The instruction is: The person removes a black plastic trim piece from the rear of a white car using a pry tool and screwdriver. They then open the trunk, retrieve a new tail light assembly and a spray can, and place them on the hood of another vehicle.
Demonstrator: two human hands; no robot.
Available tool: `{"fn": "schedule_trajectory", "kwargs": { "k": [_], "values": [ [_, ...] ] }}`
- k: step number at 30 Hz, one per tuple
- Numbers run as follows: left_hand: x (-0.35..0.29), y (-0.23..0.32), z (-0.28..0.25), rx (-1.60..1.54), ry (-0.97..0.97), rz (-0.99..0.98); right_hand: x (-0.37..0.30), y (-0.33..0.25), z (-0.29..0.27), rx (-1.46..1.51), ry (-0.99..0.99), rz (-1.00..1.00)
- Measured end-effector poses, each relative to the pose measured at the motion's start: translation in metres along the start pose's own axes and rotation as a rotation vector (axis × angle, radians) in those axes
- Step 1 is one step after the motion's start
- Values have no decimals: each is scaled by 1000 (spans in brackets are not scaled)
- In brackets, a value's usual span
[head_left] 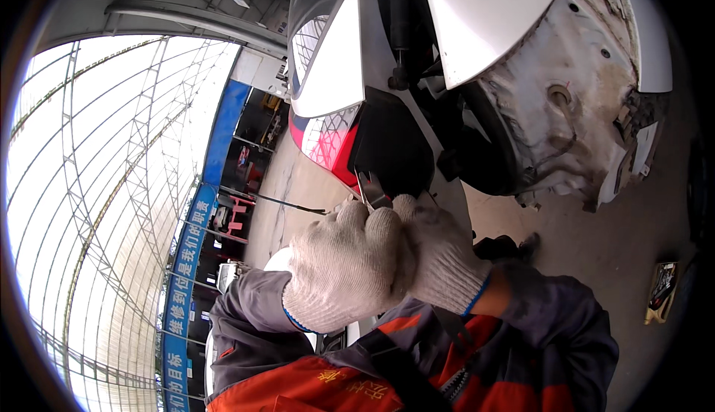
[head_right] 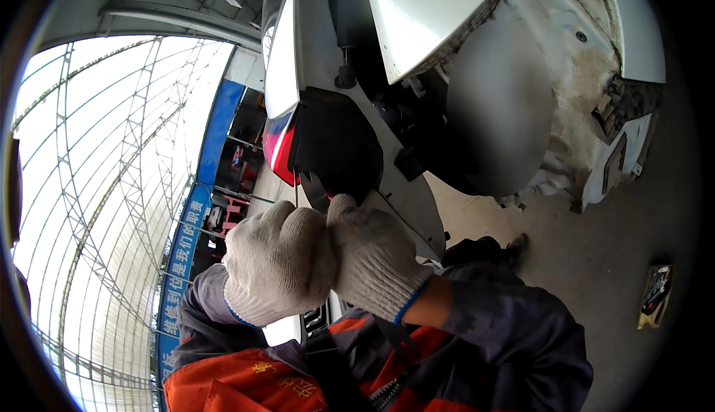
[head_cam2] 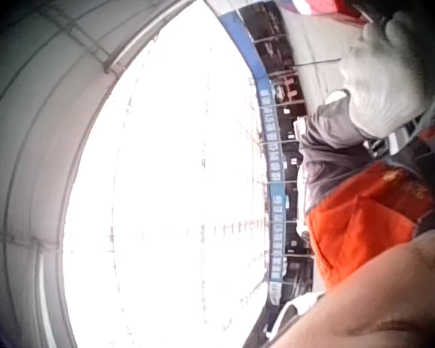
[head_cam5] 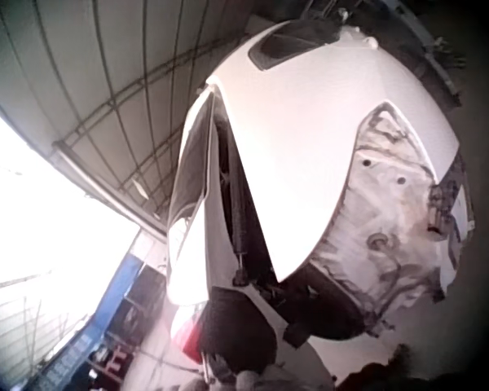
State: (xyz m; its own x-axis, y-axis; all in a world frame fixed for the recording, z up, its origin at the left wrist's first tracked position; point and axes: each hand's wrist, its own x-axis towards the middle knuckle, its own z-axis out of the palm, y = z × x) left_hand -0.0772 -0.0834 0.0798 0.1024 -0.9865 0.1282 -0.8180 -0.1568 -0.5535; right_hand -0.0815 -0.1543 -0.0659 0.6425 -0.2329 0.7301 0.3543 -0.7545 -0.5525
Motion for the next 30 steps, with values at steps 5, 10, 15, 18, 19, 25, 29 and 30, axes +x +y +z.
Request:
{"fn": "schedule_trajectory", "kwargs": {
  "k": [5, 10, 15, 18, 19, 25, 29, 30],
  "values": [
    [-7, -7, 8, -138, 85, -45, -1, -7, -4, -79, 65, -26],
    [-13, -25, 8, -308, 121, 42, -2, -12, -7, -19, 193, 66],
    [-20, -43, 8, -451, 110, 37, 3, -16, -3, 256, 200, 271],
    [-23, -51, 9, -487, 104, 64, 4, -18, -1, 300, 218, 292],
    [-24, -52, 11, -480, 109, 77, 4, -18, 5, 341, 228, 290],
    [-33, -69, 14, -553, 94, 131, 6, -29, 3, 501, 194, 393],
    [-29, -72, 13, -547, 110, 181, 7, -31, 1, 541, 185, 407],
    [-28, -73, 14, -559, 105, 182, 7, -31, 3, 531, 216, 408]
  ]
}}
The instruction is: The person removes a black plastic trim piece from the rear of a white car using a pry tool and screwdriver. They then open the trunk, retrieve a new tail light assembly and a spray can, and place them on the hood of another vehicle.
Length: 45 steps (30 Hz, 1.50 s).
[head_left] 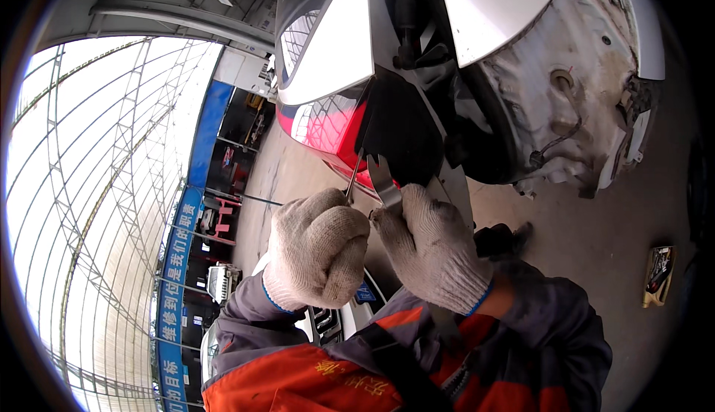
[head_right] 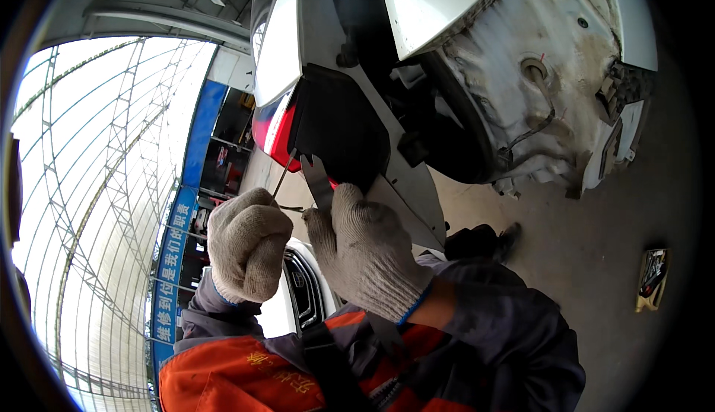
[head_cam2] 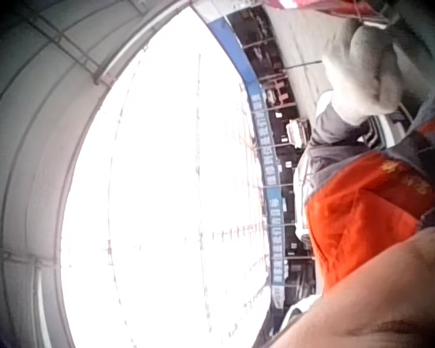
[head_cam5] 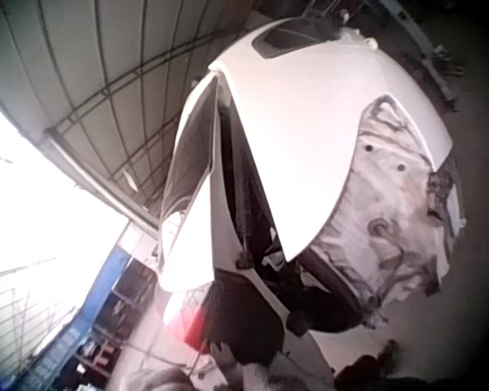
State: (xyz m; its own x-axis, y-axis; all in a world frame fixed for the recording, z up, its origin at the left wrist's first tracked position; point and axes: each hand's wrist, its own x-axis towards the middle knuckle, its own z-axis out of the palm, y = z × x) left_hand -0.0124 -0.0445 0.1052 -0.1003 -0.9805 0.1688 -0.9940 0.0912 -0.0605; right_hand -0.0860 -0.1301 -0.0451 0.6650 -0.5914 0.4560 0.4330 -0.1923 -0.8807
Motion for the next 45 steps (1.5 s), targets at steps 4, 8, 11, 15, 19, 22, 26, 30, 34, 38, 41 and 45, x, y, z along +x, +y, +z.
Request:
{"fn": "schedule_trajectory", "kwargs": {
  "k": [4, 8, 11, 15, 19, 22, 26, 30, 34, 38, 41, 45],
  "values": [
    [-5, -4, 0, 7, -2, 11, -3, 2, 10, -43, 99, -65],
    [-3, -7, 2, 10, 30, 78, -1, 4, 9, -121, 83, -59],
    [-2, -5, -1, 8, 21, 73, 5, 5, -12, -204, -29, -104],
    [-5, -7, 1, 1, 24, 86, 8, 0, -11, -177, -39, -62],
    [-6, -5, 3, 10, 48, 84, 1, 5, 6, -188, 103, -148],
    [-5, -4, -1, -16, 13, 31, 0, 10, 18, -120, 175, -160],
    [-5, -7, -6, -18, -26, 42, 0, 5, 21, -44, 187, -124],
    [-10, -12, -5, -44, -13, 52, -1, 8, 22, -44, 178, -135],
    [-10, -15, -3, -45, -3, 76, 0, 7, 22, -4, 175, -103],
    [-10, -21, 3, -33, 58, 173, -1, 7, 23, 37, 170, -100],
    [-9, -22, 3, -22, 57, 167, 0, 10, 25, -27, 220, -135],
    [-14, -20, -2, -22, -1, 101, -1, 9, 28, -13, 238, -128]
  ]
}}
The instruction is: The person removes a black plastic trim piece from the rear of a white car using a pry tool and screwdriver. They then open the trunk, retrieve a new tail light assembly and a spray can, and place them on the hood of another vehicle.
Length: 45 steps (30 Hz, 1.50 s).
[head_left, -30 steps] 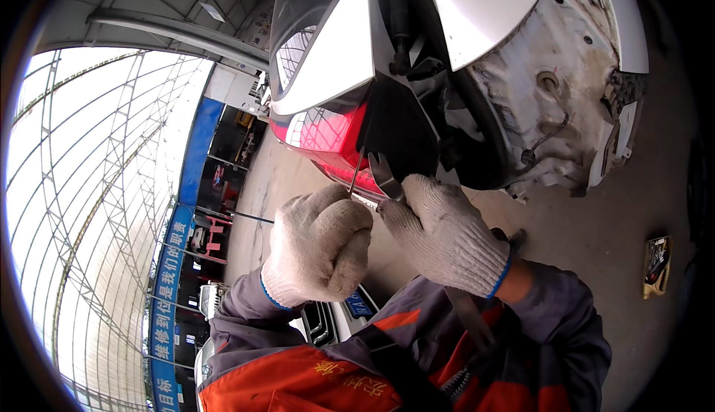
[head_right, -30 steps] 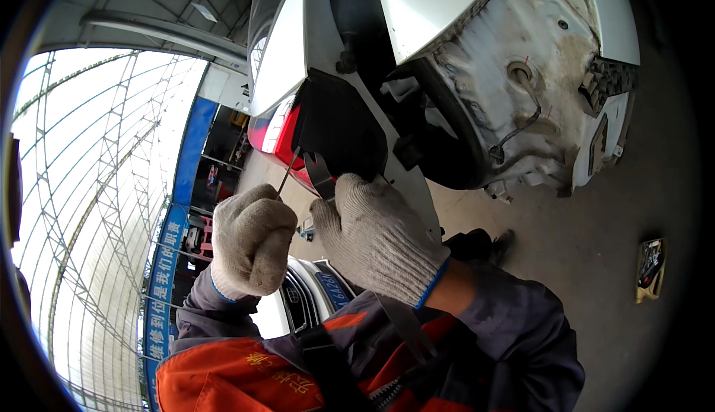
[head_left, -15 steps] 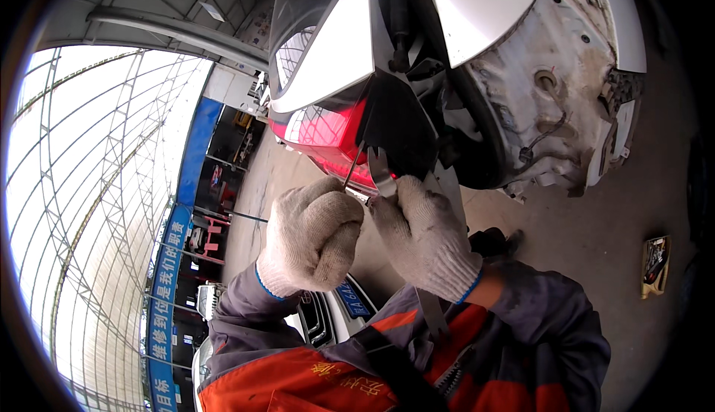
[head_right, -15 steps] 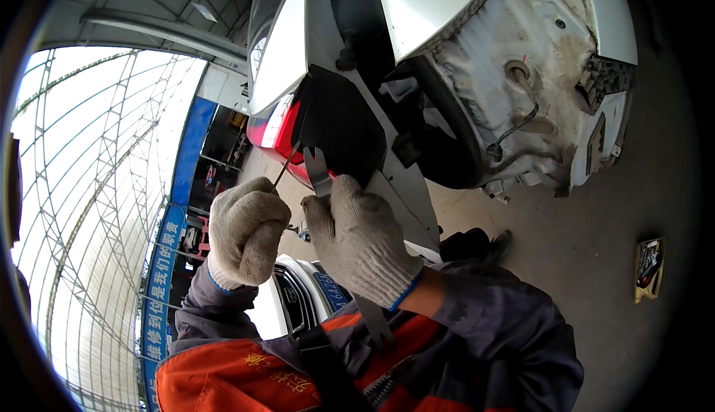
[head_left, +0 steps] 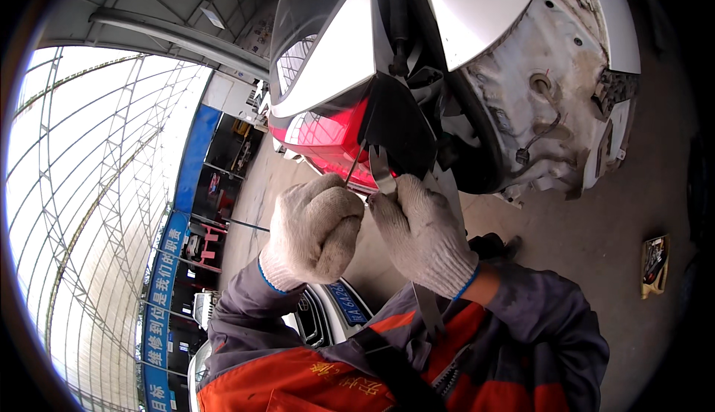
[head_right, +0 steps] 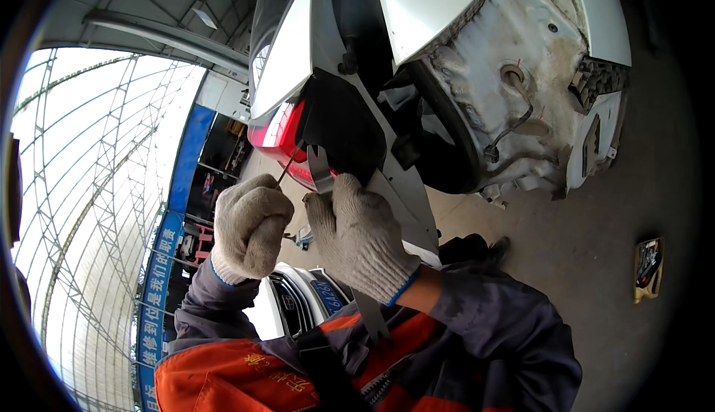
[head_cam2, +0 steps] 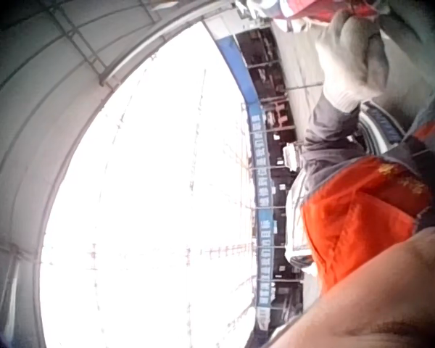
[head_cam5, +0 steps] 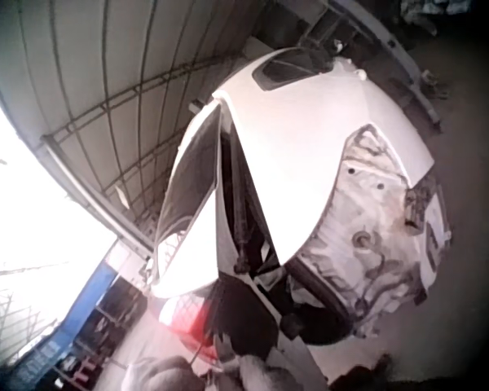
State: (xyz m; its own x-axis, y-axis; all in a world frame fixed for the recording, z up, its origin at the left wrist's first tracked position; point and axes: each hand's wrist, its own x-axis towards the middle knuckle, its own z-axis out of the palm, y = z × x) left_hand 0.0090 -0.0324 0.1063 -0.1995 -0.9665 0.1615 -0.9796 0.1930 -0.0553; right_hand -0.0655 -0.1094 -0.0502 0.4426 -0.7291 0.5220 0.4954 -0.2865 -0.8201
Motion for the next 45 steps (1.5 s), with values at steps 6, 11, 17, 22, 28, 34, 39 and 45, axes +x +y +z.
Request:
{"fn": "schedule_trajectory", "kwargs": {
  "k": [6, 11, 17, 22, 28, 34, 39, 45],
  "values": [
    [-3, -1, -5, 6, -21, -27, -2, -1, 1, -68, 12, -50],
    [8, 25, -18, 55, -80, -105, -2, 5, -1, -53, -2, -67],
    [19, 29, -14, 176, -73, 2, -1, 5, -1, -35, 27, -70],
    [21, 32, -10, 239, -72, -55, -1, 2, -4, -52, 7, -86],
    [32, 41, -6, 310, -129, -121, -1, 4, -6, -113, 15, -124],
    [37, 46, 5, 467, -210, -186, -2, 4, -10, -358, 60, -346],
    [31, 36, -13, 131, -119, -226, -3, 8, 3, -174, 25, -90],
    [20, 0, -12, -105, -61, -52, 0, -3, -4, -58, 6, -57]
  ]
}}
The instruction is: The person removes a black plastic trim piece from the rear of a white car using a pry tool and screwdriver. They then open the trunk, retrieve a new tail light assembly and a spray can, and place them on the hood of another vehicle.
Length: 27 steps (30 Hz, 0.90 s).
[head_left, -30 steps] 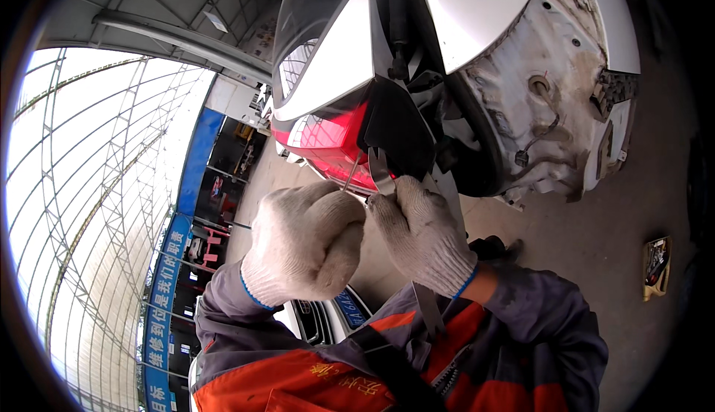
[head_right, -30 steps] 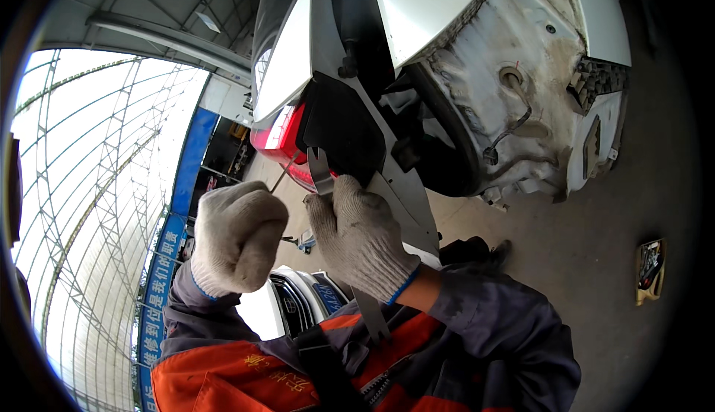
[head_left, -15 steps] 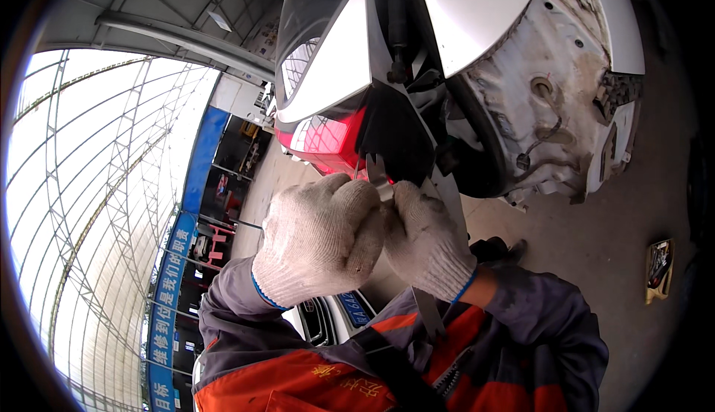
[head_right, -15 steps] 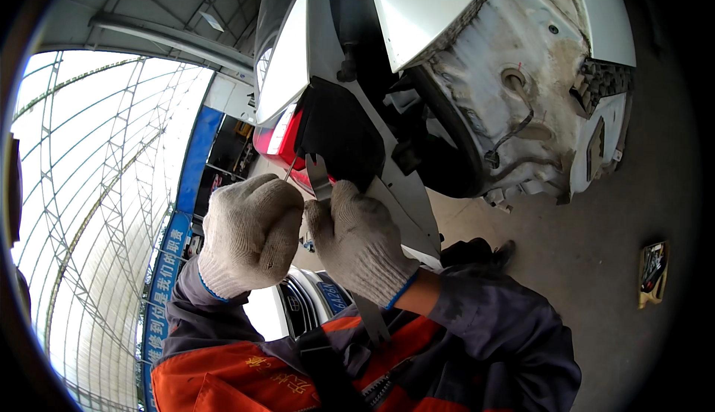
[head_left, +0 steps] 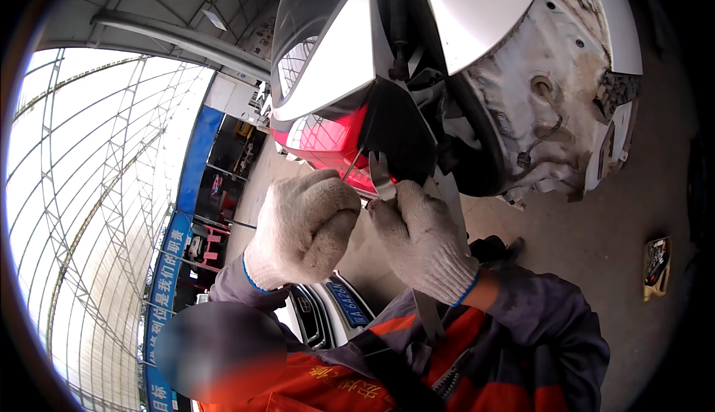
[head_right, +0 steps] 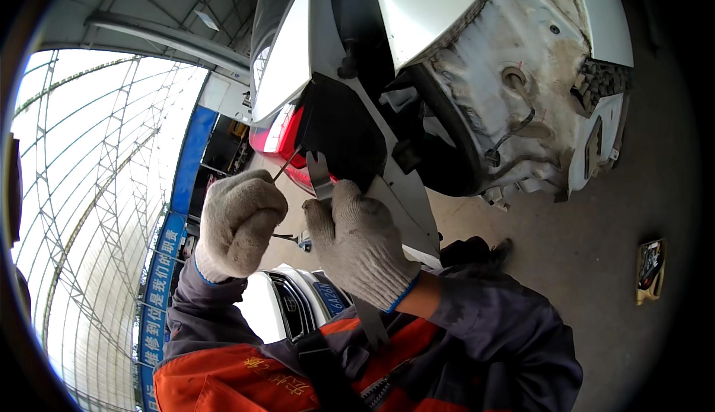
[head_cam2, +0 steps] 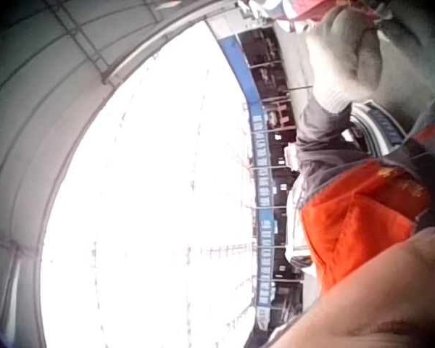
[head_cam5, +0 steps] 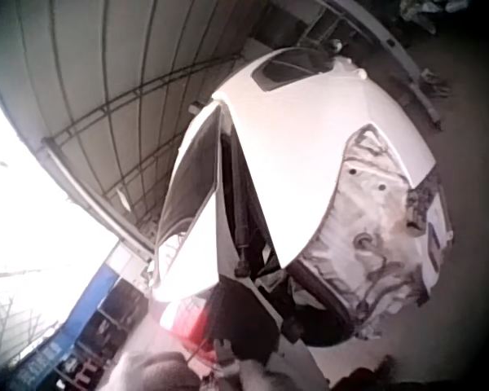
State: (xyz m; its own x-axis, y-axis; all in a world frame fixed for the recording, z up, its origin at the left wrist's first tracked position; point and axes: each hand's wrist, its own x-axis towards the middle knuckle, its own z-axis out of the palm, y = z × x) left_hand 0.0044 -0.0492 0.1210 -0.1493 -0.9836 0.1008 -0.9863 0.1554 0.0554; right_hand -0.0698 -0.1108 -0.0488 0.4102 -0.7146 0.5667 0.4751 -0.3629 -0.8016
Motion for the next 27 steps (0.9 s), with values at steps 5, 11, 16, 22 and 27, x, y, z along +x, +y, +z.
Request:
{"fn": "schedule_trajectory", "kwargs": {
  "k": [5, 11, 16, 22, 27],
  "values": [
    [-6, 3, -10, -66, -55, -135, -1, -1, 2, -3, 32, -33],
    [-16, 10, -26, -11, 63, 67, 0, -6, -2, 97, -71, 197],
    [-28, 2, -16, 73, 247, 161, 5, -4, -7, 40, -69, 140],
    [1, -56, 9, 236, 674, 234, 4, -16, 1, 92, -66, 184],
    [35, -80, 20, 78, 621, 161, 1, -13, 5, 128, -94, 114]
  ]
}}
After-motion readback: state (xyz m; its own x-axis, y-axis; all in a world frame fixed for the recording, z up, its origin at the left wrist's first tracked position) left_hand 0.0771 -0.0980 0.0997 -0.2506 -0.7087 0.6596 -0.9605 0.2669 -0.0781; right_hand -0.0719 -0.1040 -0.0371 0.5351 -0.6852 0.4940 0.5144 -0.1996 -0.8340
